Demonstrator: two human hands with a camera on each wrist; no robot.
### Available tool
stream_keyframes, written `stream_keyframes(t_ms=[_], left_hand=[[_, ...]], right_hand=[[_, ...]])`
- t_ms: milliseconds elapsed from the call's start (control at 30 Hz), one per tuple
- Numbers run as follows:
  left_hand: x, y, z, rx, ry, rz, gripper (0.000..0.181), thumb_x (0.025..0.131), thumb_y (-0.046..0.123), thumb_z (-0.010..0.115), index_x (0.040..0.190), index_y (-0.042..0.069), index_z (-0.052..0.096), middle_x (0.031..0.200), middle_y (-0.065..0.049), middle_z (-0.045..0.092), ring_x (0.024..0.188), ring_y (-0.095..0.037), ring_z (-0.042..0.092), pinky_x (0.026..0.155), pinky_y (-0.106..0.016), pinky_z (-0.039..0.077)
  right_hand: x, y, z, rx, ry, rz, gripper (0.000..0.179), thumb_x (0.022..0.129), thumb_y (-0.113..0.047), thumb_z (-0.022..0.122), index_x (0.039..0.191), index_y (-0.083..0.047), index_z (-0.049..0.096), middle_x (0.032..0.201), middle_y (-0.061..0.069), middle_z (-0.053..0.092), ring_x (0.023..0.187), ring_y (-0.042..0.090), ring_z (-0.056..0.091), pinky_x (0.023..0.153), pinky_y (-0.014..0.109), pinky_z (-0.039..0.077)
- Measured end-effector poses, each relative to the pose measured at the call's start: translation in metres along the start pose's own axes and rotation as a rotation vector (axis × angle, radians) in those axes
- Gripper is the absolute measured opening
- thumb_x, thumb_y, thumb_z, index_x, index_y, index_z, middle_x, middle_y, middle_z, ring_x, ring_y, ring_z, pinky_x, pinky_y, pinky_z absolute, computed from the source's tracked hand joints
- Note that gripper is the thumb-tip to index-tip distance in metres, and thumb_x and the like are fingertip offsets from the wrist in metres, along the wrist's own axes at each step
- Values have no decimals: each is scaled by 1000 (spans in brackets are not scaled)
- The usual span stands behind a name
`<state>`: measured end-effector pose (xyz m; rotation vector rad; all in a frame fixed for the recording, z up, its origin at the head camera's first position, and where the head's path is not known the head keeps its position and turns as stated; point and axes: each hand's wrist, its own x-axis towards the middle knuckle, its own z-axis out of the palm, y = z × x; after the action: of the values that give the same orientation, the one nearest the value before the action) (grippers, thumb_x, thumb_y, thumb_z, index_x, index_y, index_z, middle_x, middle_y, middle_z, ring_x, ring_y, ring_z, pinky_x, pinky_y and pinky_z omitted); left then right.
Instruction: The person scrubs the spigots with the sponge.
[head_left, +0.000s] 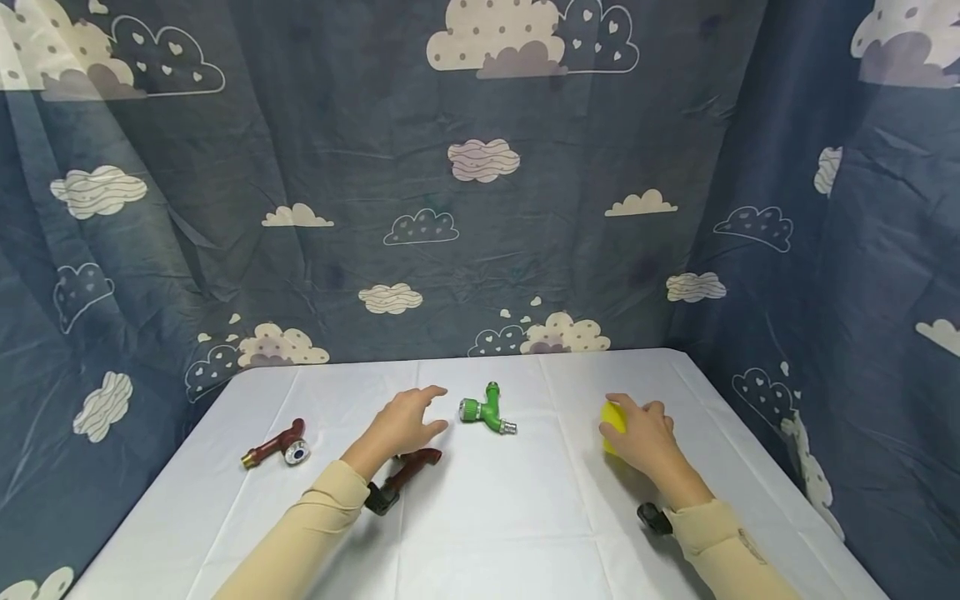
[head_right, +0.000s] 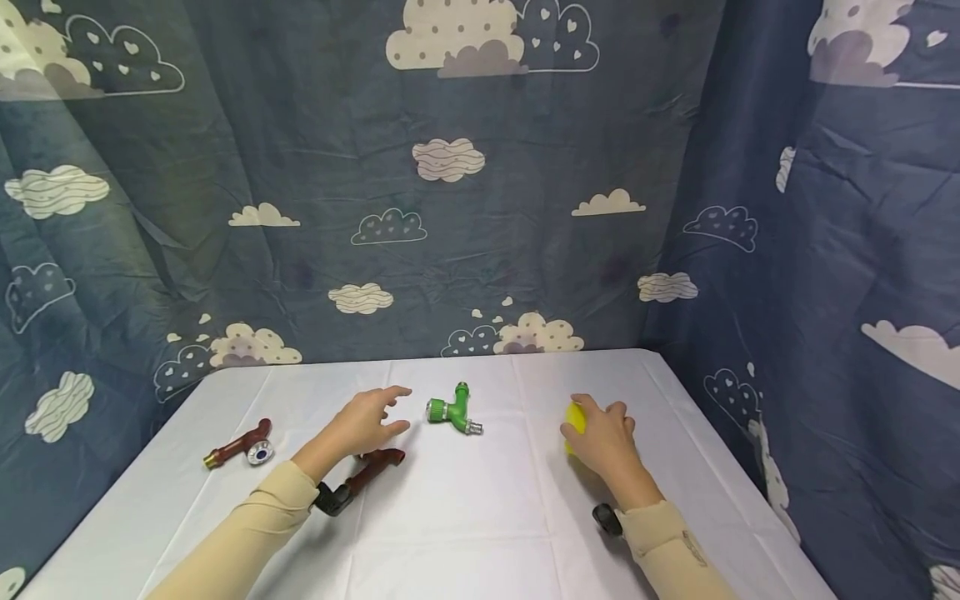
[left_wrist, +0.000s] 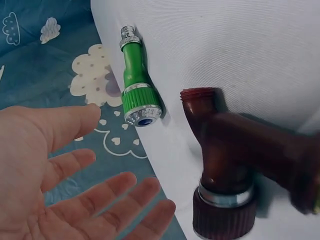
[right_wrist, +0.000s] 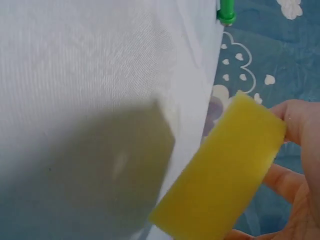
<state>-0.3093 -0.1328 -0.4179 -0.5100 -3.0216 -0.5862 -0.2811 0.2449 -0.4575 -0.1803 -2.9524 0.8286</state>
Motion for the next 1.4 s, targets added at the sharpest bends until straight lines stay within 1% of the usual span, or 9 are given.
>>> stream_keyframes(t_ms=[167,267,367,500,667,867,1100,1233,1400], left_hand=[[14,4,3,-46,-16,34,53,99,22,79,148,10,62,139,-21,70,131,-38,67,107,-58,58],[22,4,7,-76,-21,48,52,98,19,80,146,9,64,137,-23,70,129,-40,67,108,-57,57],[30,2,13,-96,-31,70,51,96,15,81,143,7,65,134,-24,72,126,-39,69,107,-55,58],[41,3,19,-100,-60,70,52,94,12,82,143,7,66,135,-21,73,128,-37,69,108,-53,58],[49,5,23,-112,-108,36,52,93,11,83,142,8,67,132,-22,73,124,-38,69,108,-53,58],[52,8,28,-135,-124,18,50,90,9,85,138,9,70,124,-22,74,117,-37,70,105,-53,58],[57,9,34,-125,-121,-7,49,89,7,85,136,10,72,123,-21,74,116,-35,69,106,-52,58],[59,11,36,-115,-113,-15,50,89,6,85,137,10,72,120,-18,75,114,-33,69,107,-51,57],[62,14,39,-116,-103,-37,50,89,6,85,138,8,71,111,-14,75,104,-27,68,102,-49,59]], right_hand=[[-4,1,-3,29,14,-18,61,102,-29,57,159,-11,47,142,44,41,124,62,45,88,63,53],[-7,0,-4,55,15,-14,61,102,-29,56,159,-12,47,144,43,40,126,62,45,90,64,53],[-10,-2,-6,82,14,-12,61,102,-29,55,160,-12,47,145,42,40,127,61,44,88,61,53],[-15,-4,-8,106,8,-14,60,102,-28,56,160,-13,47,145,41,39,127,59,45,87,58,53],[-19,-3,-8,131,3,-19,60,103,-28,56,160,-13,47,148,41,38,130,59,44,89,59,52],[-19,2,-7,132,3,-19,59,102,-27,56,159,-12,48,149,41,39,133,58,44,92,60,52],[-20,6,-6,128,4,-32,58,103,-27,57,158,-12,49,147,41,40,133,58,46,92,60,52],[-21,7,-5,132,13,-37,58,102,-27,58,157,-11,50,147,41,41,131,58,47,91,59,52],[-24,6,-5,138,17,-40,58,102,-26,58,157,-11,51,145,40,43,130,55,48,90,57,52]])
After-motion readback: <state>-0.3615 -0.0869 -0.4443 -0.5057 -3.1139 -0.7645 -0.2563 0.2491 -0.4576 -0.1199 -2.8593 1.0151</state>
